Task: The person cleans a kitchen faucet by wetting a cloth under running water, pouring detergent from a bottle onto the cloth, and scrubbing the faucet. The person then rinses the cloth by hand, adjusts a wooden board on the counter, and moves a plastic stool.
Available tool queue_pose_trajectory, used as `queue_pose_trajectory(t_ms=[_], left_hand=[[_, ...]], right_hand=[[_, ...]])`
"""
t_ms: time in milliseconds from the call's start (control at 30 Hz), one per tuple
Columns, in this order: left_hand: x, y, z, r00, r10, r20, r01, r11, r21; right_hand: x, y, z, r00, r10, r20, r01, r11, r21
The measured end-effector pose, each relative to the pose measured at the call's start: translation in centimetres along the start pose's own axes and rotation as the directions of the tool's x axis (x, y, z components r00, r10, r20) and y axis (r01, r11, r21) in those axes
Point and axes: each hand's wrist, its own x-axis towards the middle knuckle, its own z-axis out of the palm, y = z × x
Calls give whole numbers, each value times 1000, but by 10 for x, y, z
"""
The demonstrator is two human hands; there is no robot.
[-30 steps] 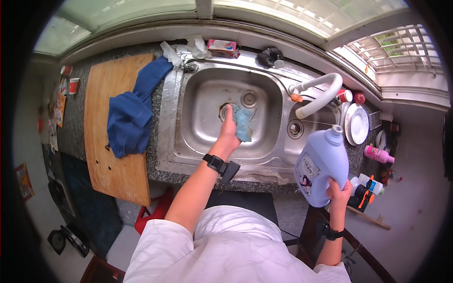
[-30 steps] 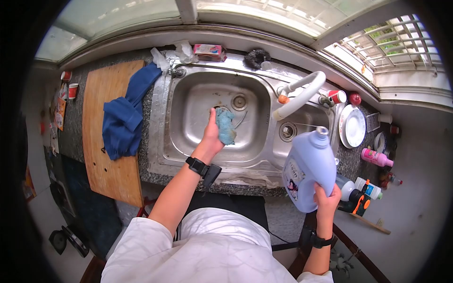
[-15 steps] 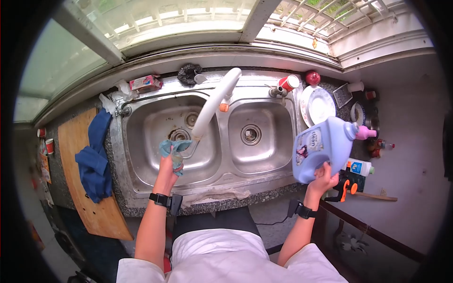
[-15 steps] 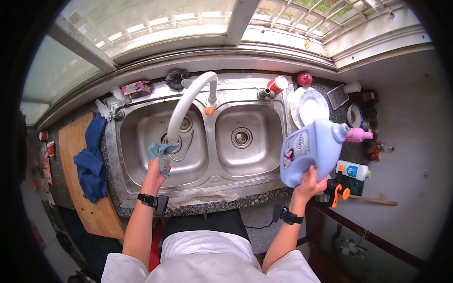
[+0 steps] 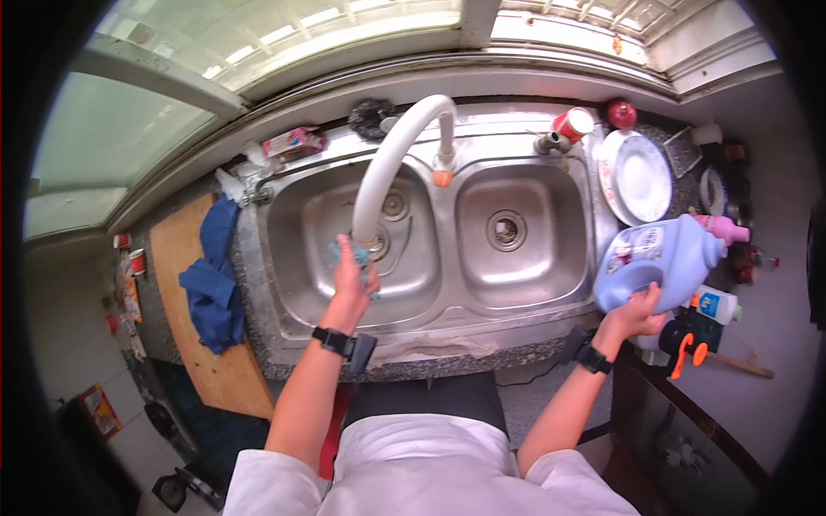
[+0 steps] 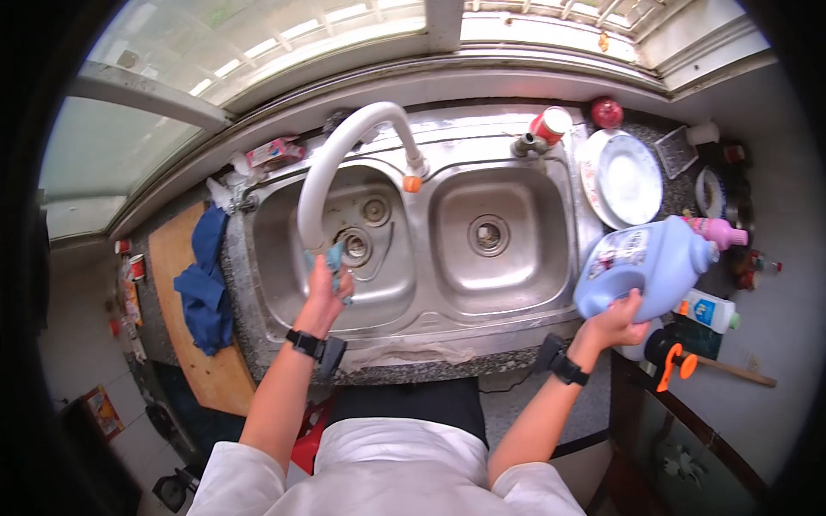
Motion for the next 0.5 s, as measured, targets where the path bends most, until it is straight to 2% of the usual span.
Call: queue_pose_trajectory(t_ms=[33, 67, 100, 133, 167, 233, 267, 300, 367, 400, 433, 500], left_hand=[[1, -1, -3, 999, -28, 41, 28, 1000, 16], [1, 1, -3, 1000, -14, 25, 13, 1000, 26], [2, 2, -2, 991, -74, 109, 72, 997, 28], [2, 0, 1, 971, -139, 196, 135, 990, 31], [0, 0, 6, 973, -132, 190, 129, 991, 31], [-9, 3, 17, 982, 15, 189, -36, 994, 108], [-17, 6, 21, 984, 43, 172, -61, 993, 104], [-20, 8, 20, 984, 46, 170, -63, 993, 98], [-23, 7, 18, 980, 74, 184, -100, 985, 141], [-17, 4, 9, 980, 77, 184, -99, 988, 116], [-10, 0, -4, 983, 71, 172, -100, 981, 168], [-9, -1, -5, 985, 67, 158, -99, 973, 208]], right_hand=[[-1, 3, 2, 999, 46, -9, -46, 998, 49], [-3, 8, 3, 1000, -1, -9, 1, 1000, 12], [-1, 14, 4, 998, -55, -9, 54, 998, -26], [3, 23, -4, 998, 16, 66, -16, 1000, -7], [-1, 23, -7, 997, 23, 70, -23, 1000, -3], [-10, 18, -11, 990, -4, 140, 16, 996, -85], [-13, 20, -21, 964, -50, 262, 83, 990, -117], [-23, 20, -29, 962, -54, 268, 87, 990, -114], [-38, 20, -42, 934, -232, 272, 268, 958, -103], [-36, 24, -47, 935, -173, 310, 226, 963, -146], [-33, 30, -46, 926, -191, 327, 247, 959, -139], [-15, 20, -41, 956, -24, 292, 111, 952, -286]])
